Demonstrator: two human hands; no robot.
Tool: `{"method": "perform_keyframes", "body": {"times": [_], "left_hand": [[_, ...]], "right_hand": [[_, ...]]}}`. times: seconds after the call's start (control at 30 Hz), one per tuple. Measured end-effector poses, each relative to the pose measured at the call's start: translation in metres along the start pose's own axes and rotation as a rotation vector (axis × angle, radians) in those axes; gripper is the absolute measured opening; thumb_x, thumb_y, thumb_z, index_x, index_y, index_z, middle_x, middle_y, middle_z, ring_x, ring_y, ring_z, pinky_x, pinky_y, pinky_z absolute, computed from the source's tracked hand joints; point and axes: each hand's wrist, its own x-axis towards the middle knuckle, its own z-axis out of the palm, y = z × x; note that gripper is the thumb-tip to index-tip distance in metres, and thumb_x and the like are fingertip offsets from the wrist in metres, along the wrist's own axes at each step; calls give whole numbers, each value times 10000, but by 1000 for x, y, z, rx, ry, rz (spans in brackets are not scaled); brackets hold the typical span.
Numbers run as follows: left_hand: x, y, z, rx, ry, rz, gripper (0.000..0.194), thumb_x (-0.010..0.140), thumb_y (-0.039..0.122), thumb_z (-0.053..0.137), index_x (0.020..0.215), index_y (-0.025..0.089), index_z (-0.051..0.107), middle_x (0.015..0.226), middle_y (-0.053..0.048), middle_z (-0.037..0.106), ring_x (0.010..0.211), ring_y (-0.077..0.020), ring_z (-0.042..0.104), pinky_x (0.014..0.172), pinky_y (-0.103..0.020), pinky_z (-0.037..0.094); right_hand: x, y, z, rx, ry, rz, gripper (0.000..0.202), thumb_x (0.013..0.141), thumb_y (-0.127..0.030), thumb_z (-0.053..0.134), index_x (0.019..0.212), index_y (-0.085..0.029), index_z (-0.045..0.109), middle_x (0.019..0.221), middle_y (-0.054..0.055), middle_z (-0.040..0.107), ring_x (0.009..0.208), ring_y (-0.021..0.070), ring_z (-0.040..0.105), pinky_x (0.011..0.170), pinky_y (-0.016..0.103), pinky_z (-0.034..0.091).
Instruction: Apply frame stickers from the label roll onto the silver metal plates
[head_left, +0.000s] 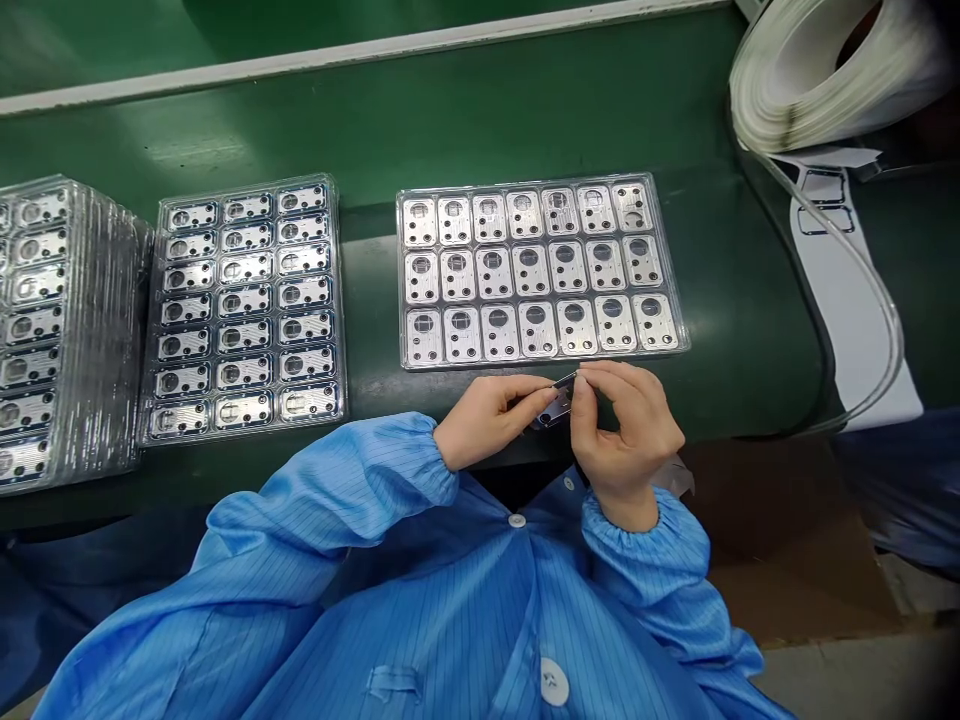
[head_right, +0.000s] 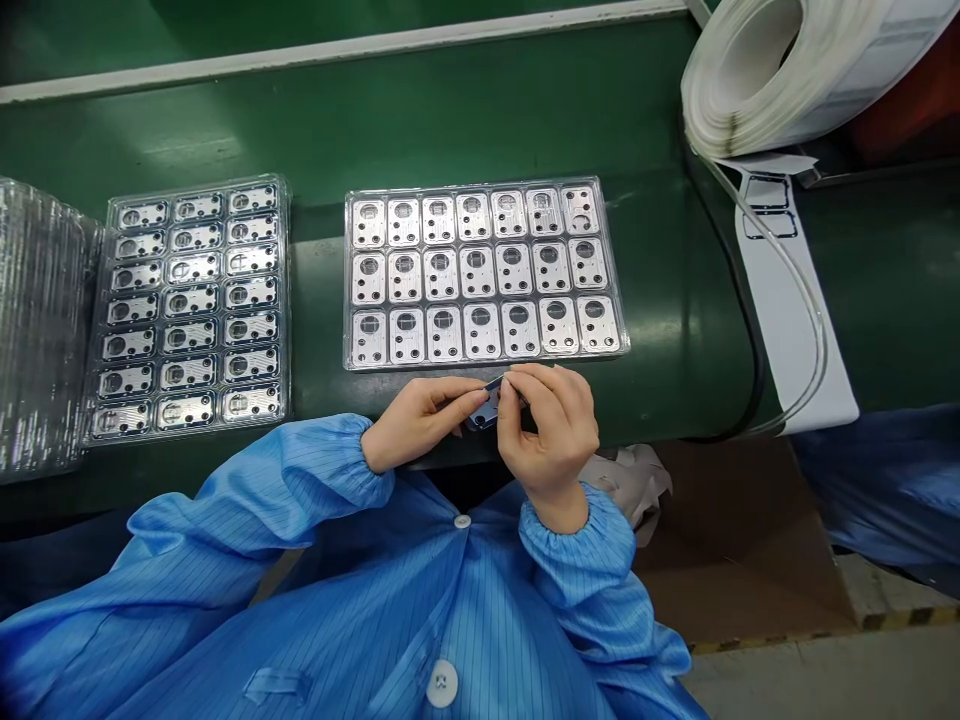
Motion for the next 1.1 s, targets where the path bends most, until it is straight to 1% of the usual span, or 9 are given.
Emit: {"method": "perform_keyframes", "body": {"times": [0.13, 0.3, 0.5, 0.63, 0.73, 0.83, 0.97, 1.03, 1.1], "left_hand": [[-1, 0, 0, -9, -15, -8, 388, 941, 435, 464, 810, 136, 673, 745, -17, 608, 632, -97, 516, 602, -207, 450], [-1, -1, 0, 7, 15, -2, 387, 948, 434, 447, 775, 141, 633, 680, 5, 546, 598, -86, 493, 580, -203, 428], [-2, 1, 0, 28, 28, -4, 411, 950, 442, 436, 685, 151, 554, 621, 20, 499, 588, -85, 488, 572, -196, 416], [-3, 1, 1, -5, 46, -48, 359, 941, 410, 456, 765, 145, 621, 655, 19, 552, 559, -77, 495, 551, -194, 427], [-2, 0, 1, -64, 56, -91, 343, 936, 404, 465, 823, 138, 650, 683, 14, 582, 536, -71, 503, 531, -189, 439], [-1, -3, 1, -127, 67, -110, 362, 929, 432, 472, 837, 133, 655, 672, 9, 579, 532, -74, 514, 528, -191, 454], [0, -5, 1, -237, 99, -118, 414, 905, 503, 495, 838, 124, 648, 681, -11, 594, 562, -89, 530, 526, -202, 474], [0, -5, 2, -266, 112, -116, 439, 886, 539, 514, 844, 122, 647, 687, -18, 596, 583, -97, 538, 524, -206, 481], [0, -5, 2, -280, 123, -111, 455, 875, 556, 524, 855, 119, 646, 692, -22, 594, 596, -103, 543, 521, -209, 483]], "right_hand": [[0, 1, -2, -81, -15, -48, 112, 872, -160, 617, 948, -225, 667, 895, 54, 734, 823, 235, 716, 841, 426, 575], [1, 0, -4, -124, 0, -104, 184, 848, -124, 649, 995, -230, 678, 906, 51, 734, 814, 226, 713, 850, 411, 564], [0, -1, -5, -211, -32, -84, 246, 857, -130, 640, 1071, -240, 694, 937, 58, 738, 829, 240, 713, 895, 431, 530], [2, 0, -7, -135, -24, -46, 279, 889, -176, 627, 1158, -233, 674, 983, 81, 726, 861, 252, 703, 864, 434, 541], [3, 0, -9, -4, -7, 72, 283, 917, -214, 600, 1195, -209, 654, 978, 92, 714, 841, 239, 692, 797, 412, 568], [-1, -2, -12, 131, -6, 289, 273, 941, -251, 577, 1195, -183, 649, 953, 88, 706, 784, 211, 681, 739, 381, 572], [-7, -5, -17, 400, -110, 619, 236, 973, -344, 537, 1029, -182, 701, 815, 44, 691, 603, 153, 630, 542, 283, 526], [-8, -6, -18, 503, -166, 681, 225, 949, -363, 576, 946, -180, 708, 747, 28, 681, 550, 141, 602, 496, 264, 505], [-7, -8, -18, 558, -221, 682, 180, 900, -348, 646, 929, -180, 704, 711, 15, 674, 535, 137, 594, 488, 255, 506]]}}
